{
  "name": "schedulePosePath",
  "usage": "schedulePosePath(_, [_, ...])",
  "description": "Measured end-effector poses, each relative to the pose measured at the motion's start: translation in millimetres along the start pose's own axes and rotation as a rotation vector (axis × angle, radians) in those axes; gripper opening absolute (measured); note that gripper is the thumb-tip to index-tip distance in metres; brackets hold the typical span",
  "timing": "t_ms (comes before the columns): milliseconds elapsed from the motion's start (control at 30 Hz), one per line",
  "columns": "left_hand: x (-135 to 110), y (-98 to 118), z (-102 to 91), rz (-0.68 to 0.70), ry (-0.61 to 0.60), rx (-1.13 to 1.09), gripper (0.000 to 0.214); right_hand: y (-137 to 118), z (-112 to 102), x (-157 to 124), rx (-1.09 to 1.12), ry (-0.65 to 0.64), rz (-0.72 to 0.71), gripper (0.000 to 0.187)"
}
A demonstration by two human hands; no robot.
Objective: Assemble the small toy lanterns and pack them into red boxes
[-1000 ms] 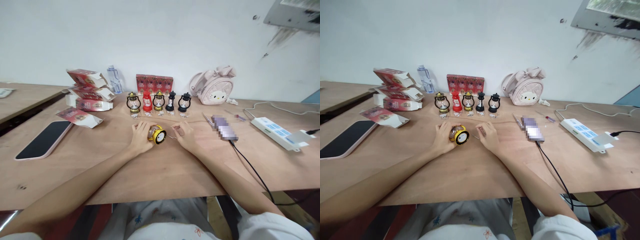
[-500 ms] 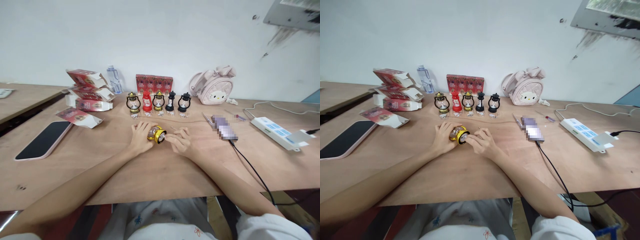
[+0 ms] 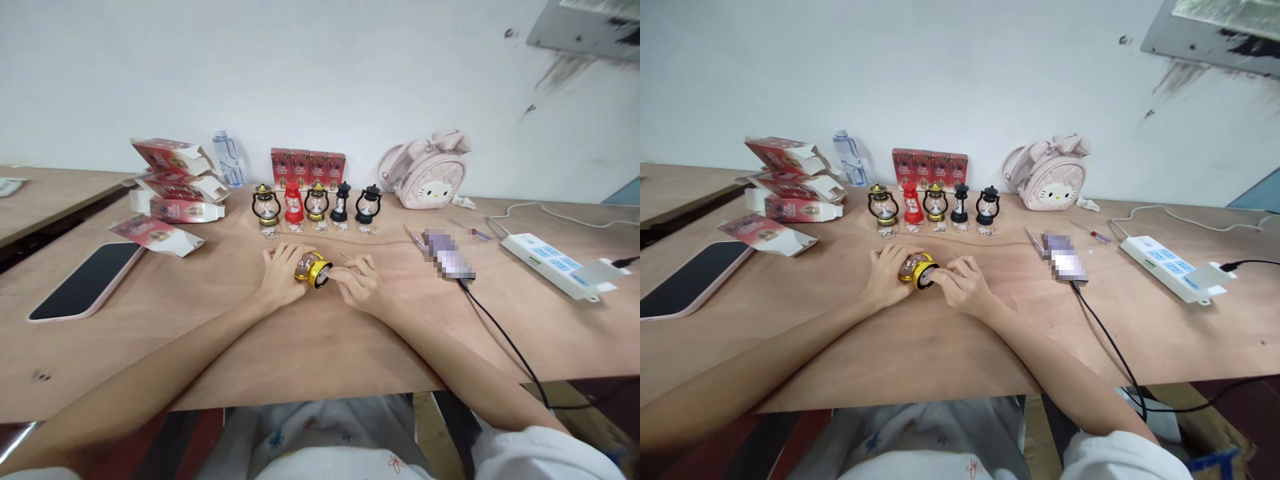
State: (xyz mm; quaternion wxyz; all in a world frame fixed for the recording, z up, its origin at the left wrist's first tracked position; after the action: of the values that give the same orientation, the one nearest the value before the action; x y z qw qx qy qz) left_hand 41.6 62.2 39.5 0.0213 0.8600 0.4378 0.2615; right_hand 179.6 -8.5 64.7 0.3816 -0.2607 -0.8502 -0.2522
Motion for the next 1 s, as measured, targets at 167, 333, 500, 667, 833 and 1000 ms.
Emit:
schedulePosePath(167, [0.0,-0.1,0.8,-0.006,-0.019,0.007,0.047,2.9,4.0,-2.4,0.036,-0.024,0.042,0.022])
schedulePosePath(333, [-0.1,0.5,0.3,-0.015,-0.031,0.003,0.047,3.9,2.7,-2.7,0.044,0.002,0.070,0.019])
schedulePosePath(500, [0.3,0.6,1.2,-0.022,-0.046,-0.003,0.048,3.1,2.1,-1.8,0.062,0.001,0.062,0.022])
schedulePosePath(667, [0.2,2.0,0.6,0.000,-0.036,0.000,0.048,3.5,3.9,-3.5,0.057,-0.015,0.060,0.023])
schedulePosePath(833, [-0.1,3.4,0.2,-0.001,-0.044,0.003,0.048,5.0,7.8,-5.3,0.030,-0.049,0.085,0.022])
schedulePosePath(1000, [0.5,3.6,-0.9,-0.002,-0.036,0.007,0.047,4.2,5.2,-1.9,0.020,-0.029,0.102,0.017])
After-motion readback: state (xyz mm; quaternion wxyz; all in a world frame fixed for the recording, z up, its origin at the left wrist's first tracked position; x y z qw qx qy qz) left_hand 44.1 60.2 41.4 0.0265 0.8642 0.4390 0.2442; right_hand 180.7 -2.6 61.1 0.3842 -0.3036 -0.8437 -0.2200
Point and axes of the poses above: each hand's wrist, its own x-axis towards the middle knuckle, its own z-axis out of the palm, y = z × x, the point moved 7 cm from there along x, towards the middle knuckle, and after that the axes turned 8 degrees about -y, right-handed, at the moved point
